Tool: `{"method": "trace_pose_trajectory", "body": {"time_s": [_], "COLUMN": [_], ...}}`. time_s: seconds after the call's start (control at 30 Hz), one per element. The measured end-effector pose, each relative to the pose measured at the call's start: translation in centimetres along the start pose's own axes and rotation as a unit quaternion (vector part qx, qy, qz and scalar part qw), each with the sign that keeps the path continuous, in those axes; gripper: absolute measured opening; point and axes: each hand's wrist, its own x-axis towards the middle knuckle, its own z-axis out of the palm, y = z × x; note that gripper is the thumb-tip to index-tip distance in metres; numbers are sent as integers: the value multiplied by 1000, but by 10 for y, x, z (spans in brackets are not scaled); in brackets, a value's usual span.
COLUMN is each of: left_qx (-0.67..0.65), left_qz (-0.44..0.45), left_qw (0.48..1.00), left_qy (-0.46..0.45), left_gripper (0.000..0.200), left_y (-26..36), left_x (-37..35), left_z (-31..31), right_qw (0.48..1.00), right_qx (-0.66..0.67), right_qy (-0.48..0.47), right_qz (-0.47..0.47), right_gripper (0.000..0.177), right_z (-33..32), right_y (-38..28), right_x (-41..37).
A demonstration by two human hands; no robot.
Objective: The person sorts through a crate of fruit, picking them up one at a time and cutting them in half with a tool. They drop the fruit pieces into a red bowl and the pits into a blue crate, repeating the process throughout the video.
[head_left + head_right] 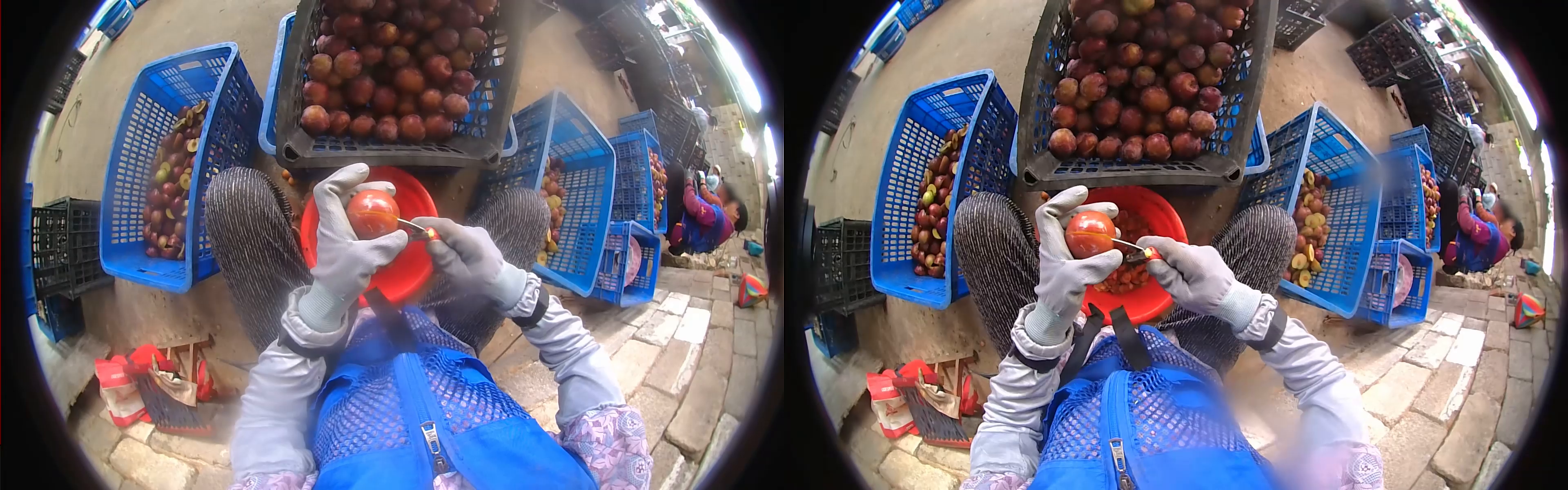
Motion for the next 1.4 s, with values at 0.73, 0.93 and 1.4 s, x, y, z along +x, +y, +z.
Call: {"method": "trace_pose_trajectory", "body": {"time_s": [0.73, 0.93, 1.4], "left_qx": [-414, -368, 286], "left_qz": [-212, -153, 176], "left_qw": [883, 917, 938], "left_qy": [-63, -13, 86], "left_gripper": [58, 45, 21], "left_y": [14, 5, 6], "left_x": [53, 41, 29], "left_z": [-33, -9, -2], "right_qw": [942, 958, 934], "right_qx": [-38, 11, 191], "right_qy": [201, 207, 291], "right_qz": [-267, -197, -78], "right_gripper": [19, 19, 23], "right_z": [-35, 16, 40], "right_y": [-52, -55, -41], "right_x": [138, 130, 111]}}
